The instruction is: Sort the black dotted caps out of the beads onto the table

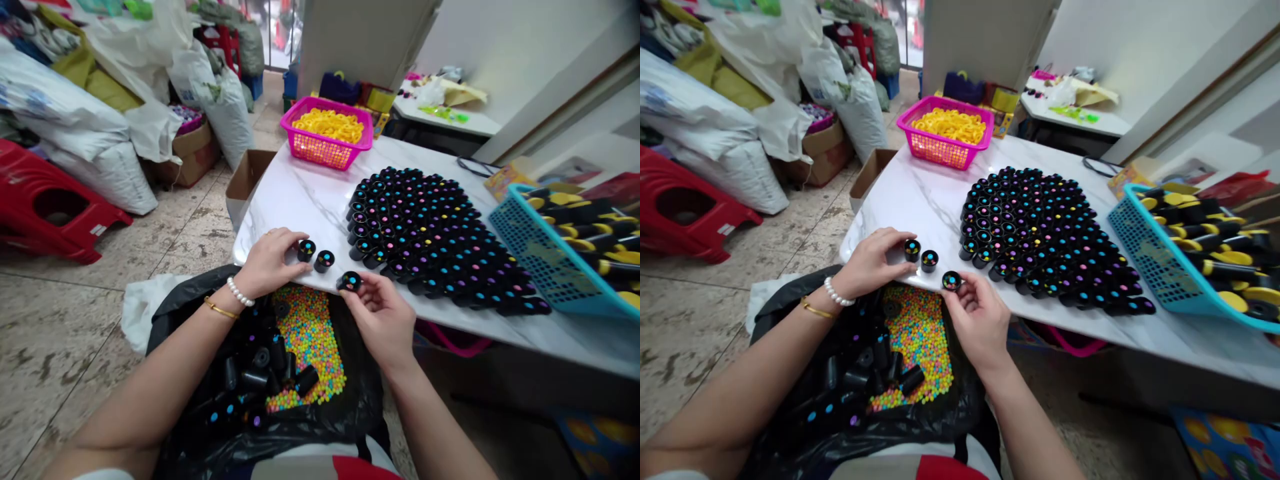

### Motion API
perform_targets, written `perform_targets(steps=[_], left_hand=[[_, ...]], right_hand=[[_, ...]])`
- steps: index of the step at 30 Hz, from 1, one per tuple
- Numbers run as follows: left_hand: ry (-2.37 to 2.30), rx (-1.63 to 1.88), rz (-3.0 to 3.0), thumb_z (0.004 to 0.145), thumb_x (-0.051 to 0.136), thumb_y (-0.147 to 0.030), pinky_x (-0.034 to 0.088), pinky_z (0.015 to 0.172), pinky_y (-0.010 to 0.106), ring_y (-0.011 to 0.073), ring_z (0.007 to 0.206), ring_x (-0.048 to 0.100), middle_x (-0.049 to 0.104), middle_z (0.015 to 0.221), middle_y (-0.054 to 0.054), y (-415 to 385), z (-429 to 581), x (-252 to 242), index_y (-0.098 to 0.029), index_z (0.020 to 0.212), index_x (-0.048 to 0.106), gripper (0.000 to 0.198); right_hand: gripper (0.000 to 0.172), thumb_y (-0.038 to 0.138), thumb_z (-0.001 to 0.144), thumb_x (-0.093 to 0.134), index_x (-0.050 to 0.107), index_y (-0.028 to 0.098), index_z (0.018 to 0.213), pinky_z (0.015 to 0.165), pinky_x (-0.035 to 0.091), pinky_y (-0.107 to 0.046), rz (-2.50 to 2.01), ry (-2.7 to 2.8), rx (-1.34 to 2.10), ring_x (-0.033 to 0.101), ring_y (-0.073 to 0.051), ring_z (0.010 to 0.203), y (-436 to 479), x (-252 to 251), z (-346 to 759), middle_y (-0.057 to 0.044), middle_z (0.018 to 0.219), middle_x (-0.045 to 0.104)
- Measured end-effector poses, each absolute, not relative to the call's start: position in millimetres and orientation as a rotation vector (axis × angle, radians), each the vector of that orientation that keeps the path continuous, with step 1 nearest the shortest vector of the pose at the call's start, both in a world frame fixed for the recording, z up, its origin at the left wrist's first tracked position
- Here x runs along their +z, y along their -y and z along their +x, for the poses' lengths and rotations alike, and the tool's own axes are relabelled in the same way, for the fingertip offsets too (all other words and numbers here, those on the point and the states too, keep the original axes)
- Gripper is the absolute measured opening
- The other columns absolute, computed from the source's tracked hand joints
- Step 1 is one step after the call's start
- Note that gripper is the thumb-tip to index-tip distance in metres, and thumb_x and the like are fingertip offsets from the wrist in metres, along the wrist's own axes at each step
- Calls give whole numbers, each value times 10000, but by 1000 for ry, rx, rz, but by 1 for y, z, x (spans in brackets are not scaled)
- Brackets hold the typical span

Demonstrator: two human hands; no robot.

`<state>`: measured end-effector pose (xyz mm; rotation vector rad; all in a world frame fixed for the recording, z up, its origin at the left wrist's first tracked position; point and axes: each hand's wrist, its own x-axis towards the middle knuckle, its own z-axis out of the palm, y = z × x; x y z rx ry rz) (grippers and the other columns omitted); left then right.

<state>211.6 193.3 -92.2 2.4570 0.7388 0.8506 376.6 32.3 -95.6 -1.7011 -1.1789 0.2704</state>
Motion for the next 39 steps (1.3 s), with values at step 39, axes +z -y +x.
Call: perform_targets(steps=[39], left_hand=[[-852, 1014, 2282, 718, 760, -242, 483, 714, 317, 166, 758, 626, 707, 834, 24, -195, 217, -101, -154, 1131, 626, 444]], right_hand=[[205, 110, 891, 494, 606, 122, 1062, 819, 471, -352, -2055, 2585, 187, 568, -267, 922, -30, -127, 344, -118, 944, 664]])
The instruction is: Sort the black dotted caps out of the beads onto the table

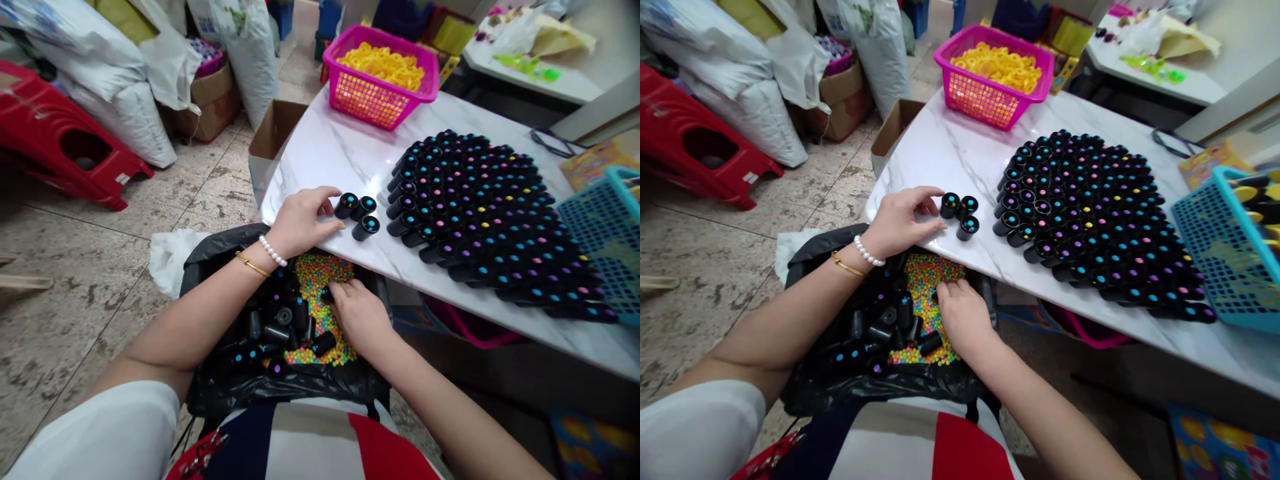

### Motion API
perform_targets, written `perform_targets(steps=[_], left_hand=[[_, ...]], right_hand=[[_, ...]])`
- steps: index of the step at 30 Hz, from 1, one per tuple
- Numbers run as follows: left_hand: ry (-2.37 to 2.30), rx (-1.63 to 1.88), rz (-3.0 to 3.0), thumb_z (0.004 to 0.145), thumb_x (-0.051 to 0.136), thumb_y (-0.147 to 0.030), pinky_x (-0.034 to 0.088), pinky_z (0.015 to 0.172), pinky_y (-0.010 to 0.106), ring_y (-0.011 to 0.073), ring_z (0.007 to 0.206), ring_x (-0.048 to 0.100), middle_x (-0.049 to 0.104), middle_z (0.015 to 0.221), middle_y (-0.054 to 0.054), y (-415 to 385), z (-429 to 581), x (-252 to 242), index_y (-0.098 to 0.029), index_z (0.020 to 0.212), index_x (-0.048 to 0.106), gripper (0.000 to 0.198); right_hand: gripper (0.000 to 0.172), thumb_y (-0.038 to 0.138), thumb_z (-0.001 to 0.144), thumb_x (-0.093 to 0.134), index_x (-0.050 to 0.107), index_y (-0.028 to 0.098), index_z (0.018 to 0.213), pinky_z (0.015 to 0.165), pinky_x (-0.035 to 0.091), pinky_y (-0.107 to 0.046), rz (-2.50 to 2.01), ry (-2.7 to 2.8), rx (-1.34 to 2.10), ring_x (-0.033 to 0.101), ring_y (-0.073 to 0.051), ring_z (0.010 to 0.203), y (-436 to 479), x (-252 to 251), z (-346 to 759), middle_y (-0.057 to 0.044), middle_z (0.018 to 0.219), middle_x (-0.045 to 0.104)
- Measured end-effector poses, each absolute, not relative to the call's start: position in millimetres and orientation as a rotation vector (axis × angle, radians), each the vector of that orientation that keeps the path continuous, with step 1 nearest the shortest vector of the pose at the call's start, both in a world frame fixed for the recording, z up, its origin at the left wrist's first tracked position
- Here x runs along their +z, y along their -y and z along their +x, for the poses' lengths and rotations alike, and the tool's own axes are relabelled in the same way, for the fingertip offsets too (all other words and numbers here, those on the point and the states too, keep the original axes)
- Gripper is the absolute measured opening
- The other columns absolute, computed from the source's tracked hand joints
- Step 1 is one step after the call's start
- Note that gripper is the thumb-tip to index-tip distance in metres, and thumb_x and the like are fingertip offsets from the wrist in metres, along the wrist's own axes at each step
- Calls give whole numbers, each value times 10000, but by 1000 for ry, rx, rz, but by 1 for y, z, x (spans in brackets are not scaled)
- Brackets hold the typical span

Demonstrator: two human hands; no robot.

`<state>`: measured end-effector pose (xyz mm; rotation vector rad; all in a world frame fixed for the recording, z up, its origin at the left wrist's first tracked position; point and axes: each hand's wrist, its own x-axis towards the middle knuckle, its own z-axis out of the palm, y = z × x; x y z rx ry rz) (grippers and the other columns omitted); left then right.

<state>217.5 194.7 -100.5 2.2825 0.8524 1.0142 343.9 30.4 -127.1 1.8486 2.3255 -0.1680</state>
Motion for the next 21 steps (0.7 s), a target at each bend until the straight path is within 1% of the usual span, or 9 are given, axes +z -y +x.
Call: perform_targets(steps=[3, 7, 10, 14, 16, 18, 21], left_hand=[[-851, 1021, 2286, 725, 756, -244, 483, 729, 321, 167, 770, 627, 708, 846, 23, -195, 217, -101, -165, 1132, 623, 435], [-851, 1008, 2287, 732, 746, -238, 485, 739, 325, 170, 782, 625, 706, 859, 29, -194, 217, -100, -160, 1144, 617, 438], [-849, 991, 2291, 729, 749, -232, 483, 746, 325, 173, 786, 622, 705, 861, 34, -194, 217, -99, -150, 1145, 616, 445], [-848, 989, 2289, 735, 742, -248, 484, 759, 321, 173, 794, 625, 703, 862, 22, -194, 217, -99, -172, 1144, 609, 437], [-845, 987, 2290, 735, 740, -258, 484, 762, 322, 175, 798, 626, 701, 864, 21, -194, 217, -99, -178, 1146, 607, 439], [-846, 985, 2293, 737, 738, -267, 484, 760, 327, 177, 798, 625, 697, 869, 24, -194, 217, -100, -178, 1149, 606, 441], [-849, 985, 2302, 739, 736, -279, 484, 758, 336, 181, 798, 623, 693, 871, 30, -194, 217, -100, -178, 1150, 604, 443]], right_hand=[[192, 110, 898, 474, 641, 108, 992, 852, 465, -385, 1764, -2346, -116, 566, -294, 933, -32, -128, 336, -147, 948, 658], [213, 68, 880, 449, 627, 107, 989, 763, 496, -348, 1843, -2303, -217, 603, -274, 914, -49, -131, 318, -154, 976, 644], [209, 94, 846, 514, 595, 126, 1036, 755, 513, -323, 2001, -2357, -453, 629, -232, 876, -54, -138, 318, -125, 1000, 645], [275, 125, 796, 573, 560, 176, 1066, 782, 542, -297, 2386, -2495, -910, 647, -164, 813, -40, -143, 335, -69, 1039, 652], [277, 130, 799, 564, 555, 201, 1066, 790, 556, -295, 2530, -2531, -1097, 659, -159, 855, -29, -140, 342, -54, 1056, 650], [269, 131, 803, 564, 563, 218, 1058, 831, 555, -311, 2557, -2571, -1203, 659, -169, 929, -20, -133, 347, -46, 1058, 654], [261, 135, 791, 598, 591, 229, 1034, 875, 535, -340, 2546, -2664, -1150, 630, -195, 1020, -15, -120, 350, -51, 1100, 648]])
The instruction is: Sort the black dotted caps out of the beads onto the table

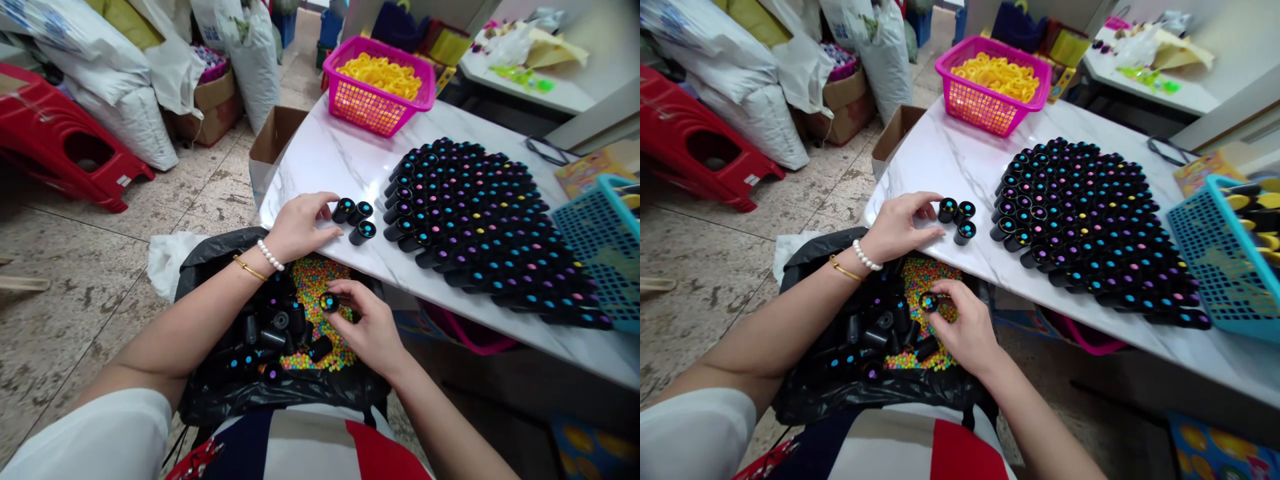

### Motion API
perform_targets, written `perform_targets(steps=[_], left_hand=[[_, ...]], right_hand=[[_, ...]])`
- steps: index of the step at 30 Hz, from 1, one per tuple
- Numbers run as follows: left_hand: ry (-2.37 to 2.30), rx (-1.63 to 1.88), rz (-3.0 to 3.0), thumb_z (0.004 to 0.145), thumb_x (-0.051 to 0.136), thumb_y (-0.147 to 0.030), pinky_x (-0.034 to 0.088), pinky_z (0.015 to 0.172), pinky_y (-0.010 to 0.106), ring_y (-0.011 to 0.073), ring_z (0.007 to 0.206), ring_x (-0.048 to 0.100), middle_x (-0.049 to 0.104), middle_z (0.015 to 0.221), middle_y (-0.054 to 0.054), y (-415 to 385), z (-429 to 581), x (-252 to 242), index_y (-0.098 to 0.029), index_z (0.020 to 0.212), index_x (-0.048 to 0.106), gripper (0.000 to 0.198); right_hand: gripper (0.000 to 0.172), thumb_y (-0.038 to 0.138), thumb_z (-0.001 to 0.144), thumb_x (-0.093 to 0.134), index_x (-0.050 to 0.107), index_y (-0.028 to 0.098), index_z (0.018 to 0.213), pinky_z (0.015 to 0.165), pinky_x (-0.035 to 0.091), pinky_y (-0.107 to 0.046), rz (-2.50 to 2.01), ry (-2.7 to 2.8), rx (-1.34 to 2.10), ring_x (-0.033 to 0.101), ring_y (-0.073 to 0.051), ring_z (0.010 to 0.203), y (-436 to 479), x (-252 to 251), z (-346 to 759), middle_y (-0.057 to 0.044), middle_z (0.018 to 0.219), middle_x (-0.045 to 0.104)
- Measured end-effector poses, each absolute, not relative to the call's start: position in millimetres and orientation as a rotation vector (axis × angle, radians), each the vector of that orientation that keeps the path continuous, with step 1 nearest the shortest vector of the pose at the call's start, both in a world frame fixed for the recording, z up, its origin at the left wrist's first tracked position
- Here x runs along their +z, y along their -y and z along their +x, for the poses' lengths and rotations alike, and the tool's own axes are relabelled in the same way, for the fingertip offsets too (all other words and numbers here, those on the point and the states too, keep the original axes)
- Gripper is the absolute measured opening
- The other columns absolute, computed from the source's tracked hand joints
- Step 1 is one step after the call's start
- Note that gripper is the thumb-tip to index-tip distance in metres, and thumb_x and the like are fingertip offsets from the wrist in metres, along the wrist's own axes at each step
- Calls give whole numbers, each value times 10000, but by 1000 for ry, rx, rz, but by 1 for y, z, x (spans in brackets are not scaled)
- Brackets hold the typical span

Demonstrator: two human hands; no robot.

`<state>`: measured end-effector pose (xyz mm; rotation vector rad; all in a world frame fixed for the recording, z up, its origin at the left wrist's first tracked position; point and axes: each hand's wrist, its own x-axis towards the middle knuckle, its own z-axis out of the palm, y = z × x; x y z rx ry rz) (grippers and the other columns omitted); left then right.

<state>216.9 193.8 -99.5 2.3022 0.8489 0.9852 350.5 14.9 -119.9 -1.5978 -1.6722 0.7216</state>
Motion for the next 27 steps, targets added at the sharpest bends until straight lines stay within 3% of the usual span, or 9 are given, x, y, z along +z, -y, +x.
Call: perform_targets(steps=[6, 11, 15, 20, 24, 27], left_hand=[[-834, 976, 2317, 742, 730, -283, 479, 752, 350, 185, 788, 611, 691, 869, 33, -193, 216, -98, -182, 1165, 599, 454], [-848, 963, 2322, 734, 736, -288, 481, 753, 354, 188, 787, 607, 687, 871, 34, -193, 216, -98, -187, 1162, 608, 458], [-845, 972, 2329, 723, 752, -281, 480, 764, 350, 189, 801, 606, 691, 881, 38, -193, 217, -99, -171, 1162, 607, 476], [-836, 967, 2340, 723, 755, -282, 482, 774, 345, 186, 805, 605, 688, 882, 30, -193, 216, -99, -183, 1160, 601, 474], [-830, 980, 2338, 729, 750, -276, 481, 783, 345, 186, 805, 604, 688, 891, 35, -193, 216, -99, -174, 1168, 595, 477], [-821, 980, 2331, 739, 737, -282, 482, 770, 343, 185, 797, 603, 686, 883, 30, -194, 215, -100, -183, 1165, 594, 460]], right_hand=[[270, 140, 809, 610, 612, 233, 1062, 694, 525, -296, -1606, 1587, 424, 605, -148, 749, -12, -100, 360, -35, 1009, 635], [281, 122, 815, 566, 577, 209, 1081, 758, 520, -303, -1706, 1794, 255, 619, -179, 880, -14, -103, 364, -65, 1130, 630], [209, 118, 845, 531, 585, 180, 1037, 770, 511, -309, -1970, 2260, 312, 624, -217, 912, -25, -116, 345, -79, 999, 650], [210, 66, 871, 469, 591, 148, 1021, 706, 516, -315, -2000, 2586, 287, 628, -243, 897, -40, -130, 314, -130, 1025, 634], [216, 85, 820, 539, 575, 157, 1021, 699, 527, -295, -1896, 2376, 518, 642, -201, 826, -40, -130, 321, -92, 1010, 628], [268, 91, 782, 578, 559, 185, 1033, 644, 527, -244, -1788, 1957, 766, 624, -128, 675, -30, -125, 340, -17, 882, 623]])
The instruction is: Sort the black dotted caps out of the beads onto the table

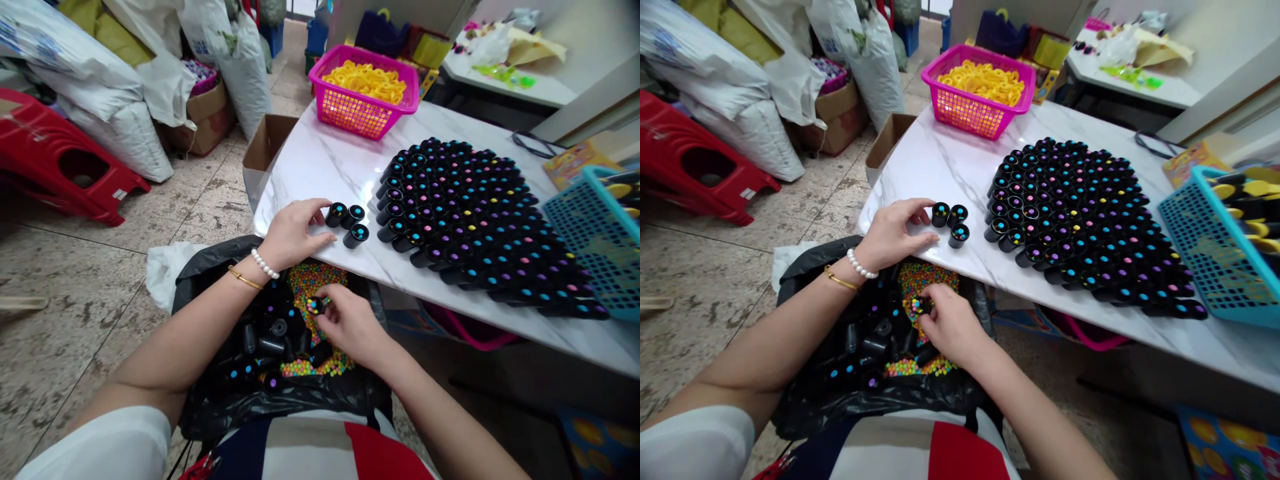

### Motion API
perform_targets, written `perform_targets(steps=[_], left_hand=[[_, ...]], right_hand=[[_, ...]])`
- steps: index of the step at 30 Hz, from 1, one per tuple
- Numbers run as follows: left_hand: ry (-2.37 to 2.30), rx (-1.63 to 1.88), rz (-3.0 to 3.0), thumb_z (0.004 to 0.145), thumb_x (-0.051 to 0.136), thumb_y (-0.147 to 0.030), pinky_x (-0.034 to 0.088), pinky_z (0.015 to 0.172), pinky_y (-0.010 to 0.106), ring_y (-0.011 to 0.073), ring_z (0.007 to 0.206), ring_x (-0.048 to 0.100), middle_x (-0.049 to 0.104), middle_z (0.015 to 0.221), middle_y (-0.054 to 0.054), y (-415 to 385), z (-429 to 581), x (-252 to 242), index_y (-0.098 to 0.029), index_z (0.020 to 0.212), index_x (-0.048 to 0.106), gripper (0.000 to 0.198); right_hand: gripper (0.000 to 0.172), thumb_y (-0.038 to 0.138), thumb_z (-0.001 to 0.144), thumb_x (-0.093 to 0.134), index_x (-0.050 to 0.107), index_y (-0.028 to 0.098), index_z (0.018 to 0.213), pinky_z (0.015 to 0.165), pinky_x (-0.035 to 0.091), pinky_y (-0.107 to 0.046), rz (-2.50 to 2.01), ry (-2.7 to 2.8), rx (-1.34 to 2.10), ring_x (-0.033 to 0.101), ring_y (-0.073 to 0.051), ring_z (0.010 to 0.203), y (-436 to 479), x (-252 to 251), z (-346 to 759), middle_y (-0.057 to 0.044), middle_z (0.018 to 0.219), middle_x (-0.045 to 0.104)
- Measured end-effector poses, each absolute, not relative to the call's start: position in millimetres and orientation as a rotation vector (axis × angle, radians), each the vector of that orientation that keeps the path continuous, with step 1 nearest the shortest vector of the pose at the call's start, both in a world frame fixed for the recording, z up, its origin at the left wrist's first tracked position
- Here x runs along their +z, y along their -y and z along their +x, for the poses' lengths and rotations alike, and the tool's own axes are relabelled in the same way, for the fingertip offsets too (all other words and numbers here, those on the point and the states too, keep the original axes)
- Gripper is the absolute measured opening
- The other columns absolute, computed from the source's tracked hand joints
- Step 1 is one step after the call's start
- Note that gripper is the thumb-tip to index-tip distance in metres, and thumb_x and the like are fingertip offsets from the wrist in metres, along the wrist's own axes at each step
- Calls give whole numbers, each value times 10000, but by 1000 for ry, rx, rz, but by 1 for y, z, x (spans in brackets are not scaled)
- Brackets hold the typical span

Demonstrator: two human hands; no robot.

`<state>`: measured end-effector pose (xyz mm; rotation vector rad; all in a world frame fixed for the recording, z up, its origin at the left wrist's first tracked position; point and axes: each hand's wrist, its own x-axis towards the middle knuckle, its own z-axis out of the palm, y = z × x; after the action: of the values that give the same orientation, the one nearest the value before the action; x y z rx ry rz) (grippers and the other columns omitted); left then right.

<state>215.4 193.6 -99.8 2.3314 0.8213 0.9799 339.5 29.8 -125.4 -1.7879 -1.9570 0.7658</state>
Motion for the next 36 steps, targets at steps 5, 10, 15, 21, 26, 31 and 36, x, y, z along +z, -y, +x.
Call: perform_targets(steps=[5, 10, 15, 21, 26, 31, 36], left_hand=[[-834, 969, 2332, 732, 740, -281, 474, 775, 356, 192, 806, 602, 685, 884, 36, -194, 217, -99, -180, 1169, 596, 471], [-854, 933, 2318, 721, 753, -284, 472, 754, 363, 198, 797, 593, 679, 886, 43, -194, 216, -97, -164, 1215, 565, 541], [-849, 890, 2325, 724, 752, -318, 475, 788, 384, 214, 835, 589, 658, 904, 40, -193, 215, -97, -198, 1305, 493, 647], [-981, 839, 2424, 666, 789, -418, 470, 766, 419, 257, 813, 584, 634, 856, 42, -188, 225, -95, -161, 1431, 329, 929], [-1034, 775, 2403, 691, 758, -420, 465, 686, 366, 239, 753, 598, 641, 829, 42, -200, 240, -90, -137, 1375, 394, 824], [-898, 759, 2373, 696, 741, -339, 472, 636, 329, 218, 708, 619, 661, 788, 15, -222, 261, -82, -214, 1130, 571, 482], [-675, 692, 2426, 716, 676, -186, 508, 718, 303, 193, 787, 651, 702, 873, 20, -242, 288, -76, -217, 1058, 621, 348]], right_hand=[[270, 117, 774, 610, 602, 209, 1028, 660, 550, -245, -1644, 1588, 727, 645, -117, 690, -10, -111, 358, -9, 910, 650], [227, 227, 798, 672, 624, 207, 1020, 653, 551, -265, -1712, 1362, 337, 637, -129, 673, -21, -95, 368, -13, 868, 669], [228, 267, 772, 693, 604, 194, 970, 595, 516, -264, -1848, 1281, 72, 593, -125, 554, -50, -94, 378, 17, 723, 648], [115, 246, 812, 637, 525, 221, 817, 562, 462, -239, -1827, 1280, 58, 586, -125, 525, -57, -99, 376, 43, 654, 613], [23, 196, 846, 587, 601, 203, 829, 627, 451, -263, -1829, 1444, 56, 602, -152, 635, -63, -95, 380, -8, 759, 657], [110, 166, 857, 578, 648, 182, 941, 753, 487, -293, -1805, 1502, 118, 643, -190, 831, -70, -92, 384, -53, 936, 691], [169, 146, 859, 587, 664, 170, 1008, 861, 498, -323, -1795, 1521, 99, 648, -208, 942, -74, -94, 384, -68, 1018, 688]])
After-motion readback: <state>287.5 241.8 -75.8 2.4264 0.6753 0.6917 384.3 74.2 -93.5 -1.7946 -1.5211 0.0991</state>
